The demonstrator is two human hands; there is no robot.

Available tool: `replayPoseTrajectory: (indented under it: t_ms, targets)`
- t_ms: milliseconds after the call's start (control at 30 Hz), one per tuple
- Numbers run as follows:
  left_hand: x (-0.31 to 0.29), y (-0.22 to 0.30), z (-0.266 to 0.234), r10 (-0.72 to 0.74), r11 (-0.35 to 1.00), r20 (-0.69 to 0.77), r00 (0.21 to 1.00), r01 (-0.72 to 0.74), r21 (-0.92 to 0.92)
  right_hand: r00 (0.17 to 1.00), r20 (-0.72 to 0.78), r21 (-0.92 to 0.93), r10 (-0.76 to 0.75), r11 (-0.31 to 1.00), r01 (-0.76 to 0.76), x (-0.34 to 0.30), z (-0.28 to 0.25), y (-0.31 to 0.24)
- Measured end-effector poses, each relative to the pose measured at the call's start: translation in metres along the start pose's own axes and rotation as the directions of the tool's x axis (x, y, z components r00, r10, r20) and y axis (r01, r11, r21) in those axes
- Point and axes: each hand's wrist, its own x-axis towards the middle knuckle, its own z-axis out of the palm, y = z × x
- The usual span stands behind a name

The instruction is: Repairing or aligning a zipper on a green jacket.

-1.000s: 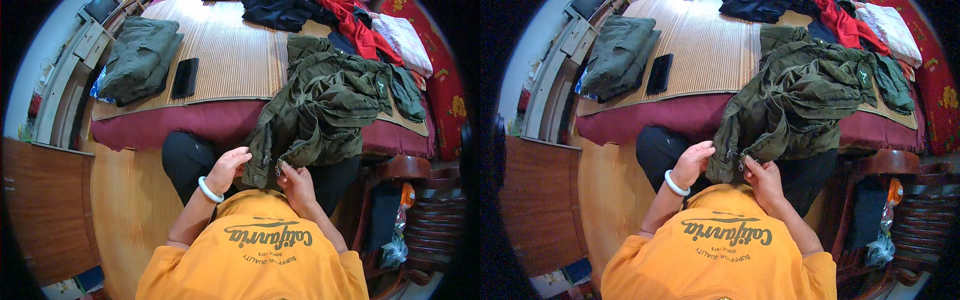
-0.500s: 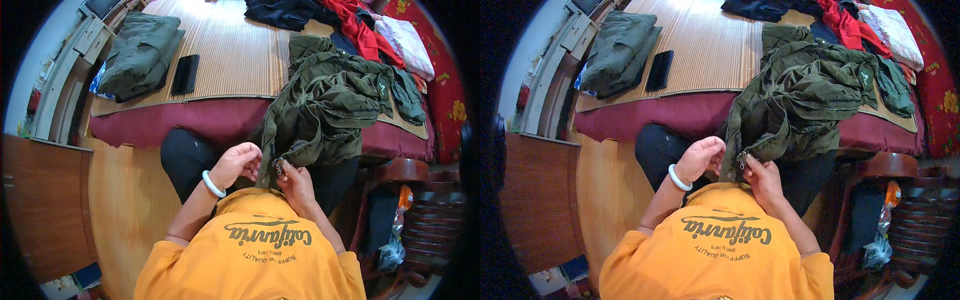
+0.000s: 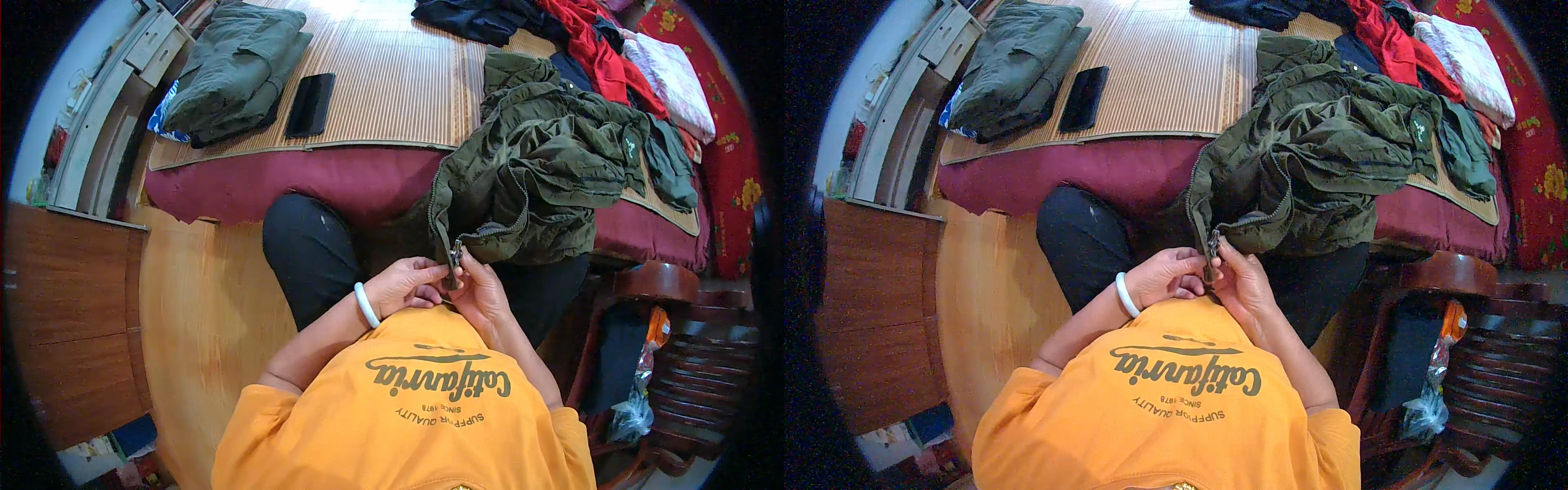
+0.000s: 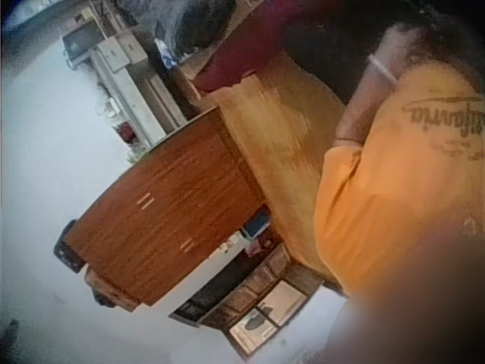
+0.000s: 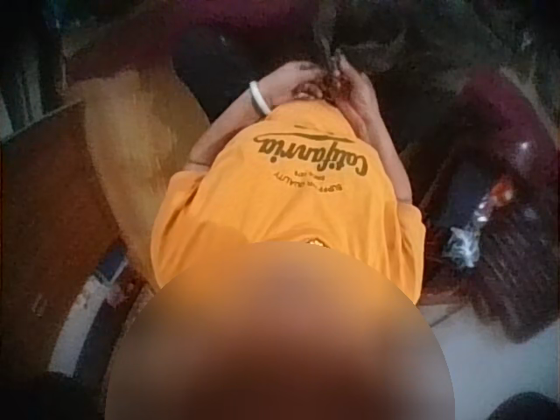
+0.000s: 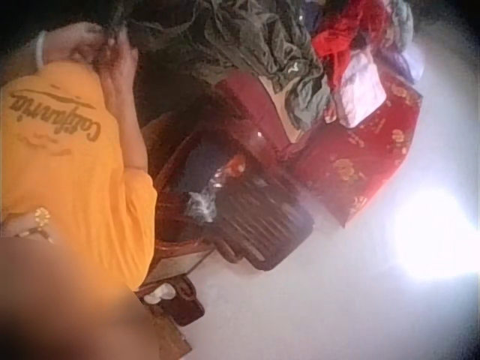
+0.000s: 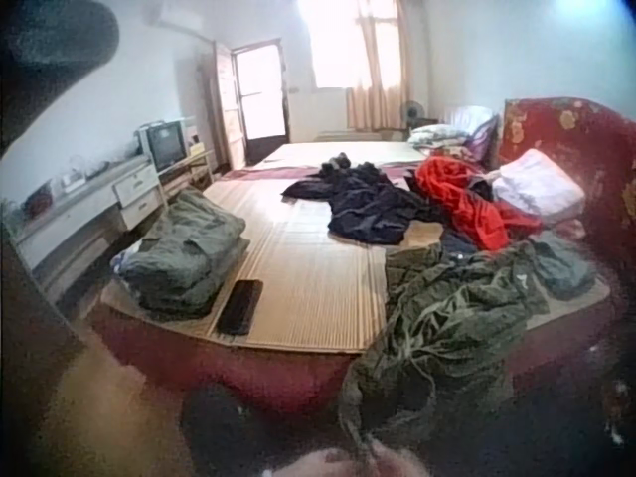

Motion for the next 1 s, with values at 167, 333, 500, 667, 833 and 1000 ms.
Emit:
replayPoseTrajectory:
  t_ms: [167, 333, 500, 667, 833, 1000]
  targets:
    - [0.002, 0.001, 0.002, -0.06, 0.949, 0.146, 0.987, 0.102, -0.298, 0.997, 0.079, 0.058, -0.011, 0.998, 0.007, -0.003, 0.004, -0.002]
    - [0.013, -0.014, 0.001, 0.046, 0.889, 0.004, 0.999, -0.039, -0.457, 0.996, 0.041, -0.04, -0.081, 0.996, 0.083, -0.003, 0.003, -0.001]
    - [0.006, -0.01, -0.011, -0.009, 0.861, 0.001, 1.0, 0.008, -0.508, 0.984, 0.066, -0.132, -0.168, 0.976, 0.175, -0.015, 0.005, -0.007]
    - [-0.001, -0.016, -0.022, -0.037, 0.843, -0.164, 0.986, -0.057, -0.534, 0.968, 0.103, -0.097, -0.227, 0.967, 0.237, -0.021, 0.001, -0.008]
    - [-0.011, -0.029, -0.045, -0.18, 0.73, 0.069, 0.981, 0.18, -0.659, 0.946, 0.282, 0.167, -0.161, 0.979, 0.117, -0.024, -0.008, -0.013]
    - [-0.015, -0.029, -0.045, 0.054, 0.652, 0.33, 0.942, 0.217, -0.726, 0.935, 0.335, 0.248, -0.116, 0.968, 0.031, -0.019, -0.006, -0.01]
